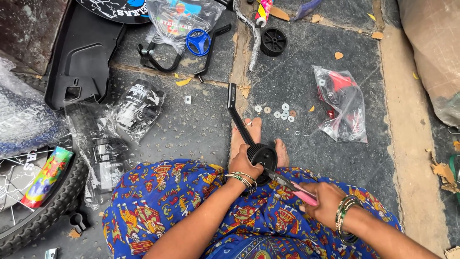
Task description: Assembling training wheels onto a bicycle component using pliers and fasteners.
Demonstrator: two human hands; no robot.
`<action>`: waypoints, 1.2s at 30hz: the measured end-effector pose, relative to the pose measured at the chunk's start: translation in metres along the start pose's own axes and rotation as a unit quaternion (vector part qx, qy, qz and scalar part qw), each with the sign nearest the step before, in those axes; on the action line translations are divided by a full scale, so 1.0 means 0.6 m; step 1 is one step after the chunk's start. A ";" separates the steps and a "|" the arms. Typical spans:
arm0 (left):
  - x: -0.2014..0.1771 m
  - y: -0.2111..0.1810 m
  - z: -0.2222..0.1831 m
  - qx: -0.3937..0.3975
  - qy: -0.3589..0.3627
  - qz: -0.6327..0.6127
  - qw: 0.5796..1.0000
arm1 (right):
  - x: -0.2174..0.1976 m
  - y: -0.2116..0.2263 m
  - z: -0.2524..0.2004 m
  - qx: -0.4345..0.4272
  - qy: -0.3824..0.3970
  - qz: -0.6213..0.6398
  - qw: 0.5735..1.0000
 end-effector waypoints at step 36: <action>-0.005 0.005 -0.010 0.041 -0.033 -0.031 0.998 | 0.134 -0.162 0.072 0.022 0.102 0.400 0.911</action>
Point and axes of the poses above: each hand's wrist, its own z-axis towards the middle knuckle, its own x-axis out of the palm, y = z × x, the point moved 9 cm from there along z, towards the middle knuckle, and after that the axes turned 4 degrees about y, right-handed, at the moved point
